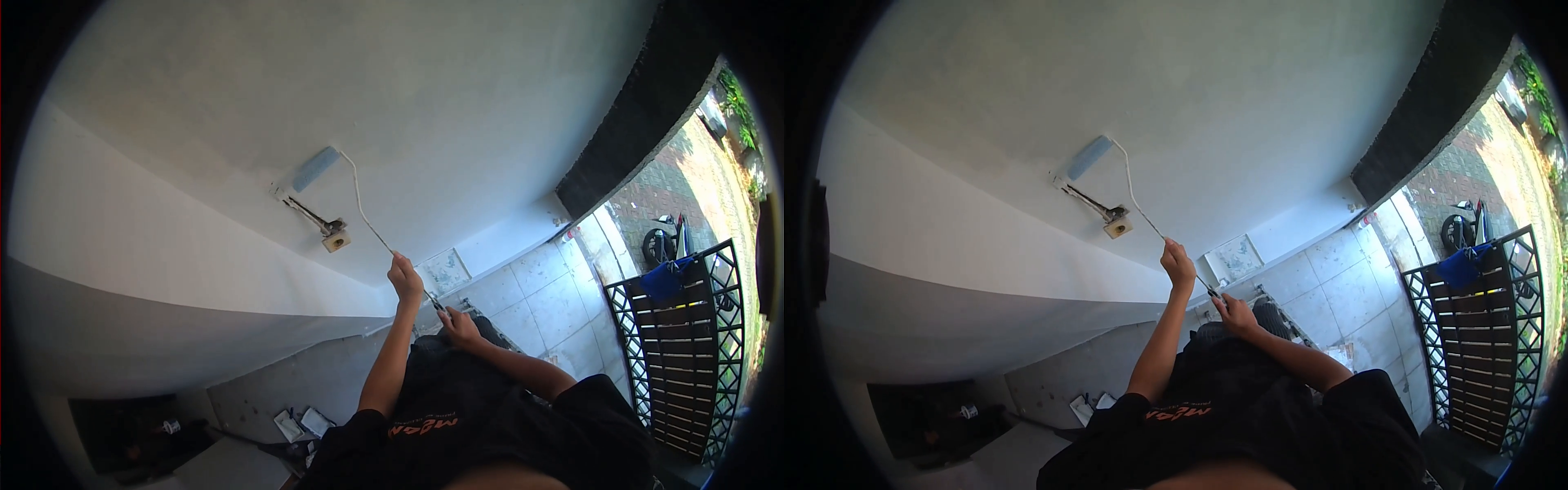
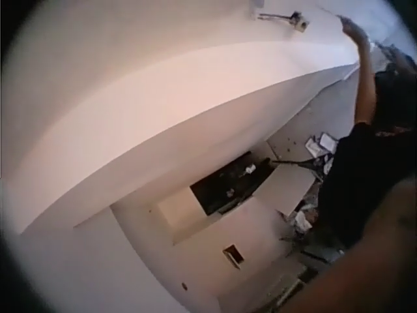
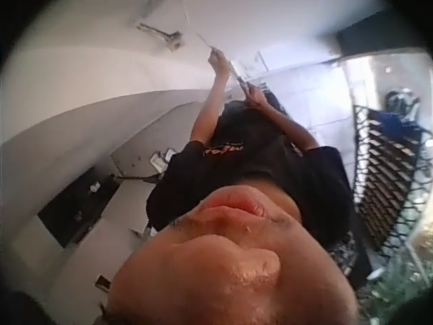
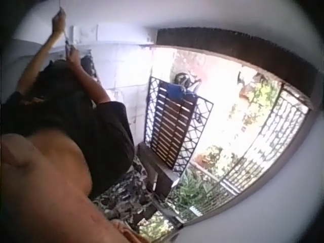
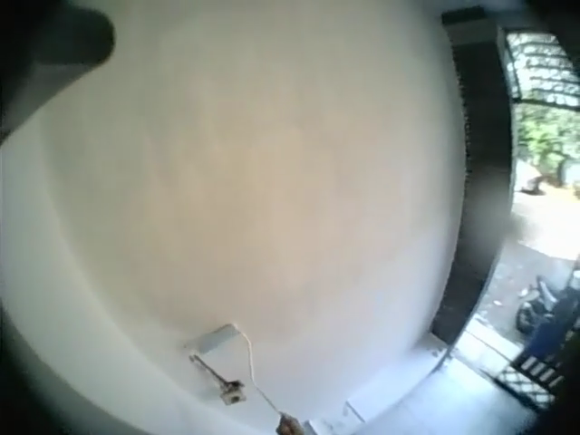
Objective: The person is painting a ceiling using a paint roller.
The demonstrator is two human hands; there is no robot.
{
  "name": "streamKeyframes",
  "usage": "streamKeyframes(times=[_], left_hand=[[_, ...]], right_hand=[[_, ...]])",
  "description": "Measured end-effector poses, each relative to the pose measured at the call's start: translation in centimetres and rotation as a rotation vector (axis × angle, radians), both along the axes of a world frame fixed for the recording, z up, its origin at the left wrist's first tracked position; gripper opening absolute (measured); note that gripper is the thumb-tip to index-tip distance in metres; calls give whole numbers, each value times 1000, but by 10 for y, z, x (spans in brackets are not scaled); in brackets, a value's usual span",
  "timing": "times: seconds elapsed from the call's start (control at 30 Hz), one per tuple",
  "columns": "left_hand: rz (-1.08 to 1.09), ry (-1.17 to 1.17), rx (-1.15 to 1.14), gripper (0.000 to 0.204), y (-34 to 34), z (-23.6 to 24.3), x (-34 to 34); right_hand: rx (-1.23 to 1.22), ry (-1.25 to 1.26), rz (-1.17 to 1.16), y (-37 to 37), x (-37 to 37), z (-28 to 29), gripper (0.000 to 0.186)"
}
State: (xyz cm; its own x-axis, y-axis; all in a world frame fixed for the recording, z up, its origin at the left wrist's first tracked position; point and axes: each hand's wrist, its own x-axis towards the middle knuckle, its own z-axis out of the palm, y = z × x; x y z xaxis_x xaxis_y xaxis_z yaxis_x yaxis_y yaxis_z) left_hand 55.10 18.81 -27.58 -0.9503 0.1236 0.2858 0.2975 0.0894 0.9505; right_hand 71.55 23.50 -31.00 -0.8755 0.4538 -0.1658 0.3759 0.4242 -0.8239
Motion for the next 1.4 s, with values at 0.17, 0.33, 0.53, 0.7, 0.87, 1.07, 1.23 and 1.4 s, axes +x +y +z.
streamKeyframes(times=[0.17,0.33,0.53,0.7,0.87,1.07,1.23,1.4], left_hand=[[-181,2,73,45,70,14,38],[-223,69,-34,43,155,51,14],[-157,121,-200,43,176,-1,25],[-124,42,-232,44,161,-14,41],[-162,91,-104,44,161,51,38],[-152,218,-188,37,161,59,-7],[-118,75,-424,38,144,-11,19],[-115,2,-277,41,107,-6,36]], right_hand=[[-98,-12,-106,53,34,19,43],[-67,2,-257,120,10,35,55],[-37,-110,-208,145,31,17,57],[-28,-160,-252,120,51,9,57],[-72,-67,-280,117,32,42,53],[-44,74,-260,125,-12,40,51],[-93,-83,-213,109,26,-1,56],[-242,-6,-166,73,50,-27,52]])
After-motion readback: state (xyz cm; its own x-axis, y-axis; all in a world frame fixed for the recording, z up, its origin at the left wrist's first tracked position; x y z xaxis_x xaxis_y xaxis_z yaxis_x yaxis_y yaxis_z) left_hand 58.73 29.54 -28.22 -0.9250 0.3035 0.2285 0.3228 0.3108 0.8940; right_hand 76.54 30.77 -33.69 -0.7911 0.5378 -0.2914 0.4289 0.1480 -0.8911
